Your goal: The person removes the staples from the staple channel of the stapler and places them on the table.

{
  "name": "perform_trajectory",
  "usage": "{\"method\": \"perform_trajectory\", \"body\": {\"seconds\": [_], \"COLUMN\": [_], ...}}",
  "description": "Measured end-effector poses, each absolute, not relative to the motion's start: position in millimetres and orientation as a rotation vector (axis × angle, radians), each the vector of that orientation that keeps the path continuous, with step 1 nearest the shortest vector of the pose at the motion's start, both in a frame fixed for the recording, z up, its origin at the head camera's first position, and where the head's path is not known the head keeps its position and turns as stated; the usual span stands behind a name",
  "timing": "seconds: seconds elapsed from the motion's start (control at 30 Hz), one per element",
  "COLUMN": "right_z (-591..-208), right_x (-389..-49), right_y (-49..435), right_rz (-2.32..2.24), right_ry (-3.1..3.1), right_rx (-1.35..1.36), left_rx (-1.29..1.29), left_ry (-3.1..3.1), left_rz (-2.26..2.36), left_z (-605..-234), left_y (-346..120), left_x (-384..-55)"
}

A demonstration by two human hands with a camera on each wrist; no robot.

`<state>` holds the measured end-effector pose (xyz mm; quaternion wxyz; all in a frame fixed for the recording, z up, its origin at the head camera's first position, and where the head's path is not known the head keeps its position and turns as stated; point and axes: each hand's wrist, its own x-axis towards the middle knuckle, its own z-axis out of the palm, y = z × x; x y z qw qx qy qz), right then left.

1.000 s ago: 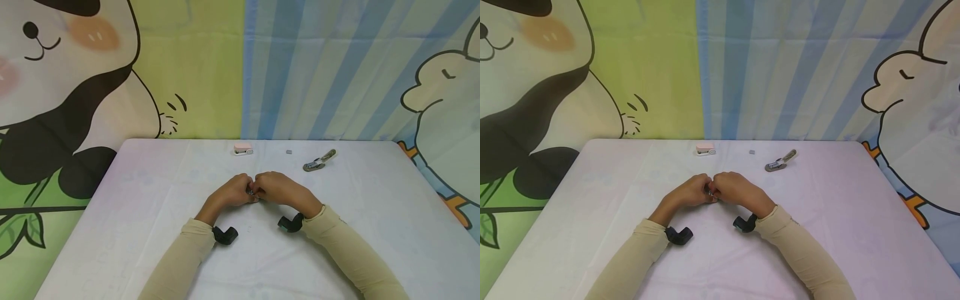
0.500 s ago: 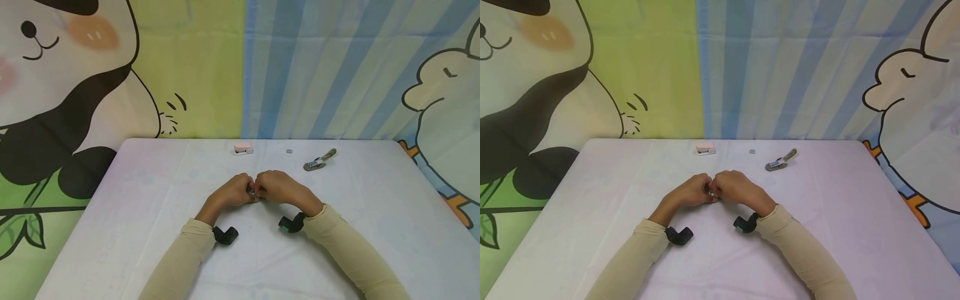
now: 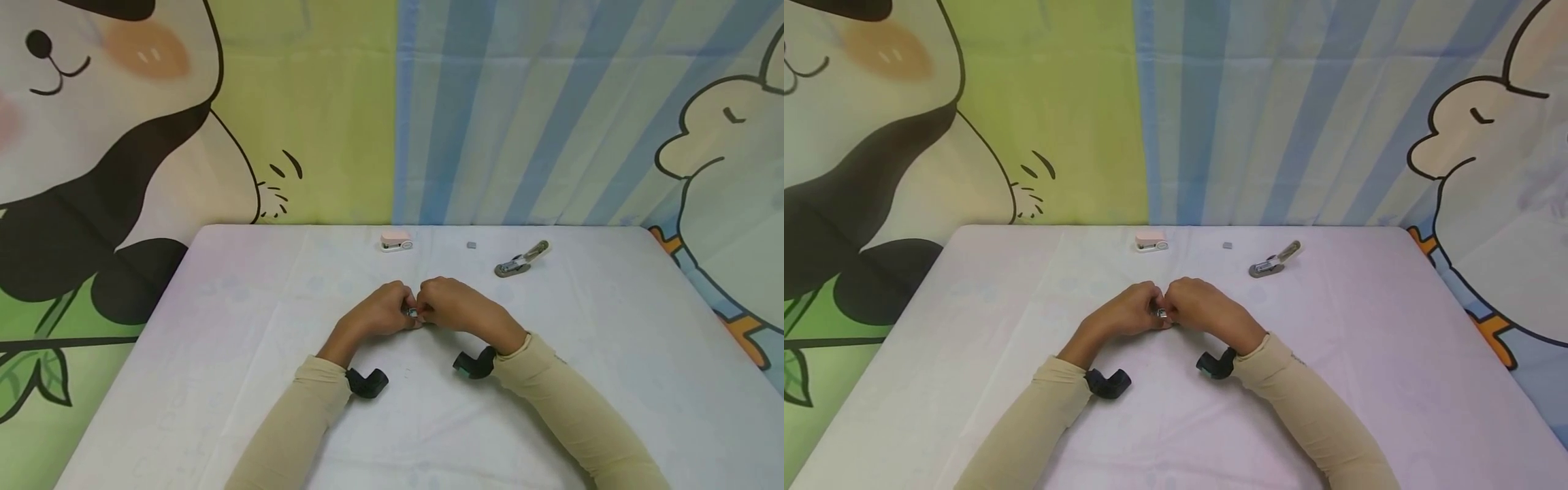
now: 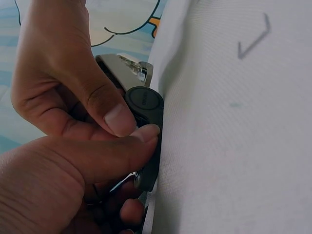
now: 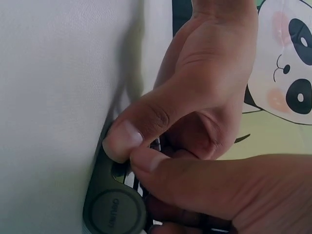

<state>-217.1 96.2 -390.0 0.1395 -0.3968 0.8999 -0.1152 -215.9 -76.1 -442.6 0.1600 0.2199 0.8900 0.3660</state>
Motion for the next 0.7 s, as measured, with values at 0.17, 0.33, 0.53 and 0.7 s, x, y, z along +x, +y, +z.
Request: {"method": "perform_trajectory", "body": {"seconds": [0.17,0.33,0.53,0.7], "right_z": [-390.2,-391.6,-394.3,-394.6], "right_x": [-215.9,-216.5,-216.1,-215.2], "right_y": [93.9,95.0,96.3,94.7], "right_rz": [-0.329,-0.371,-0.414,-0.425], "right_ry": [2.608,2.606,2.634,2.665], "right_rx": [-1.211,-1.222,-1.206,-1.156], "left_rx": [0.633,0.627,0.636,0.662], "left_ry": [2.558,2.566,2.567,2.567], "left_rz": [1.033,1.019,1.011,1.015], "left_z": [-442.6,-442.9,-441.7,-441.4], "left_y": [-76.3,-76.3,-76.9,-77.3], "left_x": [-216.4,-216.4,-216.2,-216.0]}}
